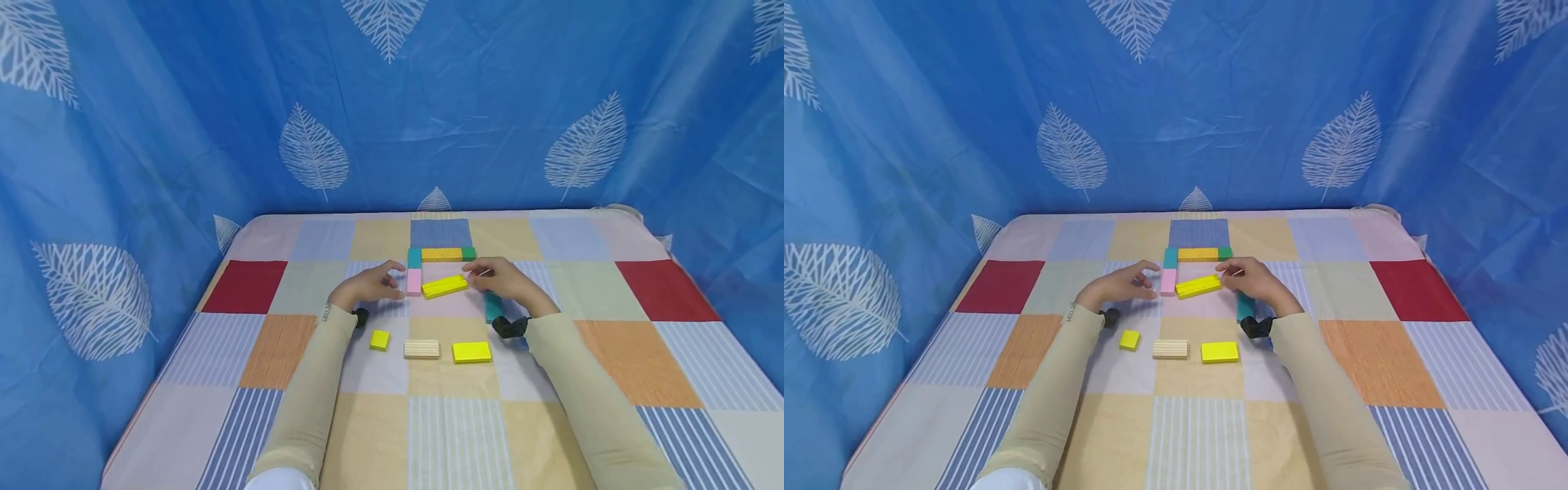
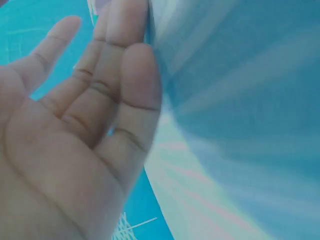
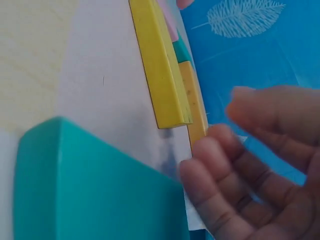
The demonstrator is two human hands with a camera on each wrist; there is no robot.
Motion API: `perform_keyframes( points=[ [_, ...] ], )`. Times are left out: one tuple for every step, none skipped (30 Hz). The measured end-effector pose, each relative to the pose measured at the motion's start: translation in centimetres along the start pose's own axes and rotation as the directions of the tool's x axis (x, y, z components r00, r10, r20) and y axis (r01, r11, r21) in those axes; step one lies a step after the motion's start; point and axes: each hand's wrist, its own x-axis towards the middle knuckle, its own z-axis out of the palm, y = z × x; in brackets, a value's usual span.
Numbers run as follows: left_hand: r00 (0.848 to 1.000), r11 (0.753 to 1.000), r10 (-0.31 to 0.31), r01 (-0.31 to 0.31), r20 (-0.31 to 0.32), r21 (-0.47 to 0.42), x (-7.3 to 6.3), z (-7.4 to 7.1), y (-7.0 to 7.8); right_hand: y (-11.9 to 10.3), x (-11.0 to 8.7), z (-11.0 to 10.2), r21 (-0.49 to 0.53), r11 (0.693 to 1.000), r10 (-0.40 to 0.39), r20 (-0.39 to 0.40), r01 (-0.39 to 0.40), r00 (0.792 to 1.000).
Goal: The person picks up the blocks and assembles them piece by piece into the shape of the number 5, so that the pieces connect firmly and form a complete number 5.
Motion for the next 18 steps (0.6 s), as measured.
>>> perform_keyframes(
  points=[
    [1.000, 1.000, 0.020, -0.020, 0.006, 0.000, -0.2, -0.1, -0.1, 0.0, -0.2, -0.1, 0.014, 1.000, -0.004, -0.014, 0.004, 1.000],
    [0.999, 0.999, 0.041, -0.041, 0.010, 0.000, -0.4, -0.1, -0.3, 0.0, -0.4, -0.1, 0.033, 0.999, -0.007, -0.028, 0.008, 1.000],
    [0.998, 0.998, 0.063, -0.063, 0.011, -0.004, -0.6, -0.2, -0.3, 0.1, -0.6, -0.2, 0.054, 0.998, -0.009, -0.044, 0.011, 0.999],
    [0.997, 0.997, 0.083, -0.083, 0.009, -0.008, -0.8, -0.2, -0.5, 0.1, -0.8, -0.3, 0.074, 0.997, -0.011, -0.060, 0.016, 0.998],
    [0.995, 0.995, 0.103, -0.103, 0.004, -0.010, -1.0, -0.2, -0.6, 0.2, -1.0, -0.4, 0.095, 0.995, -0.011, -0.075, 0.019, 0.997],
    [0.992, 0.992, 0.124, -0.124, -0.007, -0.010, -1.2, -0.1, -0.6, 0.3, -1.2, -0.5, 0.116, 0.993, -0.014, -0.091, 0.025, 0.996],
    [0.989, 0.989, 0.148, -0.148, -0.022, -0.009, -1.5, -0.1, -0.6, 0.4, -1.4, -0.6, 0.143, 0.989, -0.017, -0.104, 0.032, 0.994],
    [0.984, 0.984, 0.175, -0.175, -0.038, -0.009, -1.7, 0.0, -0.7, 0.5, -1.5, -0.8, 0.165, 0.986, -0.017, -0.118, 0.036, 0.993],
    [0.978, 0.979, 0.203, -0.203, -0.055, -0.005, -1.9, 0.0, -0.7, 0.7, -1.7, -0.9, 0.178, 0.983, -0.020, -0.133, 0.044, 0.991],
    [0.971, 0.974, 0.226, -0.226, -0.073, 0.003, -2.1, 0.1, -0.8, 0.9, -1.8, -1.1, 0.186, 0.981, -0.021, -0.147, 0.048, 0.989],
    [0.964, 0.968, 0.250, -0.250, -0.090, 0.013, -2.3, 0.2, -0.9, 1.1, -2.0, -1.2, 0.189, 0.981, -0.020, -0.161, 0.051, 0.987],
    [0.956, 0.962, 0.272, -0.272, -0.107, 0.020, -2.4, 0.2, -0.9, 1.3, -2.1, -1.4, 0.190, 0.980, -0.019, -0.175, 0.053, 0.984],
    [0.949, 0.956, 0.293, -0.291, -0.119, 0.034, -2.6, 0.3, -1.1, 1.5, -2.2, -1.6, 0.183, 0.982, -0.014, -0.187, 0.049, 0.982],
    [0.943, 0.952, 0.305, -0.302, -0.130, 0.045, -2.7, 0.4, -1.1, 1.8, -2.4, -1.8, 0.174, 0.984, -0.009, -0.197, 0.044, 0.980],
    [0.939, 0.950, 0.312, -0.307, -0.141, 0.056, -2.9, 0.4, -1.2, 2.1, -2.5, -2.0, 0.160, 0.986, -0.004, -0.205, 0.038, 0.979],
    [0.938, 0.950, 0.313, -0.306, -0.150, 0.064, -3.0, 0.5, -1.3, 2.4, -2.6, -2.2, 0.149, 0.988, 0.003, -0.210, 0.029, 0.978],
    [0.936, 0.949, 0.314, -0.306, -0.157, 0.070, -3.2, 0.5, -1.3, 2.7, -2.7, -2.4, 0.138, 0.990, 0.011, -0.213, 0.019, 0.977],
    [0.937, 0.951, 0.308, -0.300, -0.163, 0.075, -3.4, 0.6, -1.4, 2.9, -2.8, -2.6, 0.127, 0.992, 0.018, -0.213, 0.009, 0.977]
  ],
)
